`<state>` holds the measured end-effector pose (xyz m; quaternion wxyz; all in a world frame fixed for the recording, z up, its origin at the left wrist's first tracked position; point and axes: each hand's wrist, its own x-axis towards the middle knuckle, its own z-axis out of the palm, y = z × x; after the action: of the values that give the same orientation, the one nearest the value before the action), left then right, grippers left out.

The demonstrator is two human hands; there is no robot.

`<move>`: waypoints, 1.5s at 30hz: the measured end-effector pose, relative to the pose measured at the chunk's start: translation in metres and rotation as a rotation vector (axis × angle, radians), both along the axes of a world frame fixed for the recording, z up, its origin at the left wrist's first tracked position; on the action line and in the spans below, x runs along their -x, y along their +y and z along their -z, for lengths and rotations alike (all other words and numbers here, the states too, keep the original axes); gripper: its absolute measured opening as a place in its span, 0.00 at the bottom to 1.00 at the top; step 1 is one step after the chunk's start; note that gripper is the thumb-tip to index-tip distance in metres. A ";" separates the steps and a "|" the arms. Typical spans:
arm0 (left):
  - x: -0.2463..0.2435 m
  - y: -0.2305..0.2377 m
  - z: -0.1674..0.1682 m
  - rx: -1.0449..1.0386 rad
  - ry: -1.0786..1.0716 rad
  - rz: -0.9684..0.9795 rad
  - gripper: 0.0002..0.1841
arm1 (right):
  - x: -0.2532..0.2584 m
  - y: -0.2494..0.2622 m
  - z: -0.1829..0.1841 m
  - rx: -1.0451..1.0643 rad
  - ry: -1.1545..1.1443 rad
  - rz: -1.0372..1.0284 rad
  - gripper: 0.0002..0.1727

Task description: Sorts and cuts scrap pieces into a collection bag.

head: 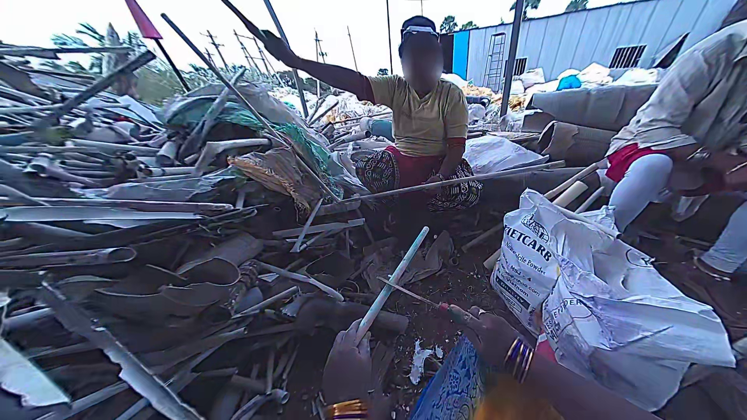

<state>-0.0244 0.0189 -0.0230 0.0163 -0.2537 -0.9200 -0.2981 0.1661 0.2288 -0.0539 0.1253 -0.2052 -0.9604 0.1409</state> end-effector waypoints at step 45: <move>0.019 -0.030 -0.016 -0.179 -0.243 0.009 0.20 | 0.026 0.007 0.017 -0.226 0.337 -0.044 0.24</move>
<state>-0.0429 -0.0110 -0.0067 -0.0737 -0.2173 -0.8840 -0.4073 0.1397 0.2359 -0.0705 0.3035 -0.1423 -0.9397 0.0674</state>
